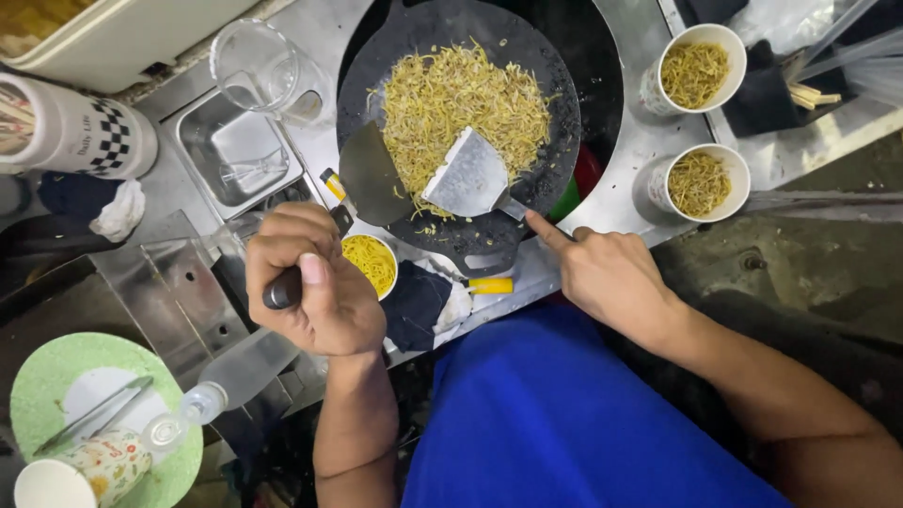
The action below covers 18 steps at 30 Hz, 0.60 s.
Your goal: Stir-frying noodles in a wok using two spatulas, including tossing the noodles and adding liquid ingredients.
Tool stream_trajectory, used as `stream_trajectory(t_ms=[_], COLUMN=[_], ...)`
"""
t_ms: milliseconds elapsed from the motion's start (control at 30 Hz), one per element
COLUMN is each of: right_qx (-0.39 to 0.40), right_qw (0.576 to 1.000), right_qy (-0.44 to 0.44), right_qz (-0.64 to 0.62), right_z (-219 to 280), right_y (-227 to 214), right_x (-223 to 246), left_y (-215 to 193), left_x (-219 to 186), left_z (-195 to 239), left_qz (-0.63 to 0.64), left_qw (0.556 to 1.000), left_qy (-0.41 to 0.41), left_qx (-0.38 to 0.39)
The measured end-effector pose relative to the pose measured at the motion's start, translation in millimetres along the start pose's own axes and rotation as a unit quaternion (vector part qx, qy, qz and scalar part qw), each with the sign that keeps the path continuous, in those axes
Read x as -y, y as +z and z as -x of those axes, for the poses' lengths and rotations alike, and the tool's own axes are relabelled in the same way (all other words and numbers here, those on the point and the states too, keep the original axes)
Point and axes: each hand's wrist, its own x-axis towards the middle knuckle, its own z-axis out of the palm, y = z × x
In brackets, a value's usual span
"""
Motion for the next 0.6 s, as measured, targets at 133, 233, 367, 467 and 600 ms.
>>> stream_trajectory(t_ms=[133, 233, 367, 467, 600], right_qx=[-0.017, -0.032, -0.045, -0.05, -0.013], right_qw=[1.0, 0.998, 0.995, 0.995, 0.995], right_qy=[-0.013, -0.024, -0.048, -0.073, -0.09], right_qz=[0.016, 0.044, 0.075, 0.052, 0.041], right_z=[3, 5, -8, -32, -40], right_y=[-4, -17, -23, -2, 7], right_x=[-2, 3, 19, 19, 10], left_y=[1, 3, 8, 13, 11], left_x=[-7, -10, -10, -14, -12], left_z=[0, 0, 4, 5, 6], left_qz=[-0.012, -0.015, -0.017, -0.019, -0.043], left_qw=[1.0, 1.0, 0.999, 0.999, 0.998], left_qy=[0.005, 0.012, 0.014, 0.007, 0.01], left_qx=[-0.014, -0.023, -0.024, -0.031, -0.05])
